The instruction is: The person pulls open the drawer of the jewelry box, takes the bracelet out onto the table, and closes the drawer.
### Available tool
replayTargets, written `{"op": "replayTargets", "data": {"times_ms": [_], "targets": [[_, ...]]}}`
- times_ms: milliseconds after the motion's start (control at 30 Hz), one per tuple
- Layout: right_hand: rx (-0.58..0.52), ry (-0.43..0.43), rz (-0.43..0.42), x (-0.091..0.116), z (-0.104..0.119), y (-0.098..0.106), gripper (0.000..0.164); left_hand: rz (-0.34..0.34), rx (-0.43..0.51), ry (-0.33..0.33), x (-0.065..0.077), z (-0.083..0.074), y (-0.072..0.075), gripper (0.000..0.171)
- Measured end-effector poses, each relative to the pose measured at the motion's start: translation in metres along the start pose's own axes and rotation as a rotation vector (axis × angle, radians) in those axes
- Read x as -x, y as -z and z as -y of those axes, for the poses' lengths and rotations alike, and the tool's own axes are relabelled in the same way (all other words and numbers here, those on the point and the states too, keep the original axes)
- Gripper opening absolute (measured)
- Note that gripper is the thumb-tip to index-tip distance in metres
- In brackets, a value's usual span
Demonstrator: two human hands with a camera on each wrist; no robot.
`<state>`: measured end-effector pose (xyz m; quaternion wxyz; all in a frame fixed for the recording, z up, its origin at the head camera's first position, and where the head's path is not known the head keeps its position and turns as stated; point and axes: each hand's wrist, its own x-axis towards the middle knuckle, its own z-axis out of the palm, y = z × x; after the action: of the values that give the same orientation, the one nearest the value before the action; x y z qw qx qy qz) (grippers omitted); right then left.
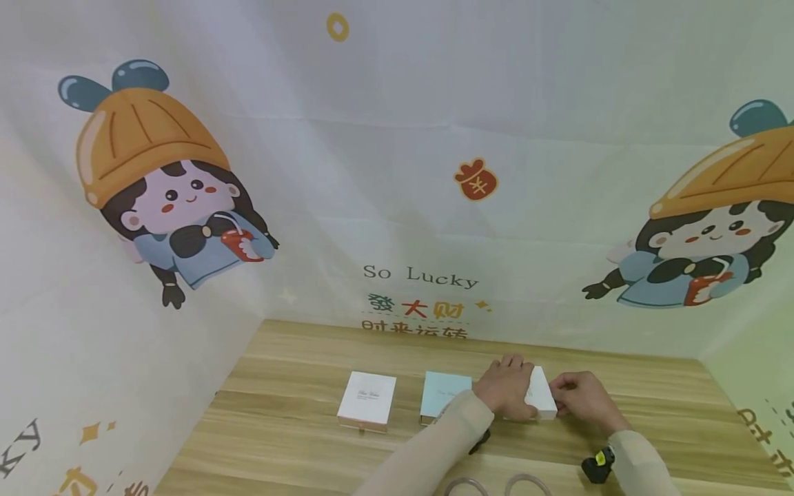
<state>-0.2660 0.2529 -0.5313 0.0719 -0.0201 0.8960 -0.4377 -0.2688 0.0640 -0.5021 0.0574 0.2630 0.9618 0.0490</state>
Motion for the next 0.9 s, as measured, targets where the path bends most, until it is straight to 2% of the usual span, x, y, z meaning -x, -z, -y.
{"op": "replayTargets", "data": {"times_ms": [233, 467, 567, 700, 900], "targets": [[-0.009, -0.015, 0.008, 0.005, 0.0, 0.003, 0.015, -0.001, 0.034, -0.035, -0.001, 0.005, -0.006, 0.082], [0.073, 0.068, 0.005, 0.007, 0.001, 0.006, 0.019, -0.051, 0.007, -0.12, 0.002, 0.012, -0.011, 0.084], [0.122, 0.1, -0.016, 0.006, 0.002, 0.008, 0.023, -0.057, 0.016, -0.125, 0.002, 0.014, -0.012, 0.084], [0.175, 0.154, -0.032, 0.004, 0.003, 0.011, 0.029, -0.073, 0.095, -0.089, 0.002, 0.016, -0.011, 0.09], [0.202, 0.182, 0.025, 0.006, 0.007, 0.019, 0.047, -0.13, 0.323, 0.007, 0.011, 0.015, -0.005, 0.095]]}}
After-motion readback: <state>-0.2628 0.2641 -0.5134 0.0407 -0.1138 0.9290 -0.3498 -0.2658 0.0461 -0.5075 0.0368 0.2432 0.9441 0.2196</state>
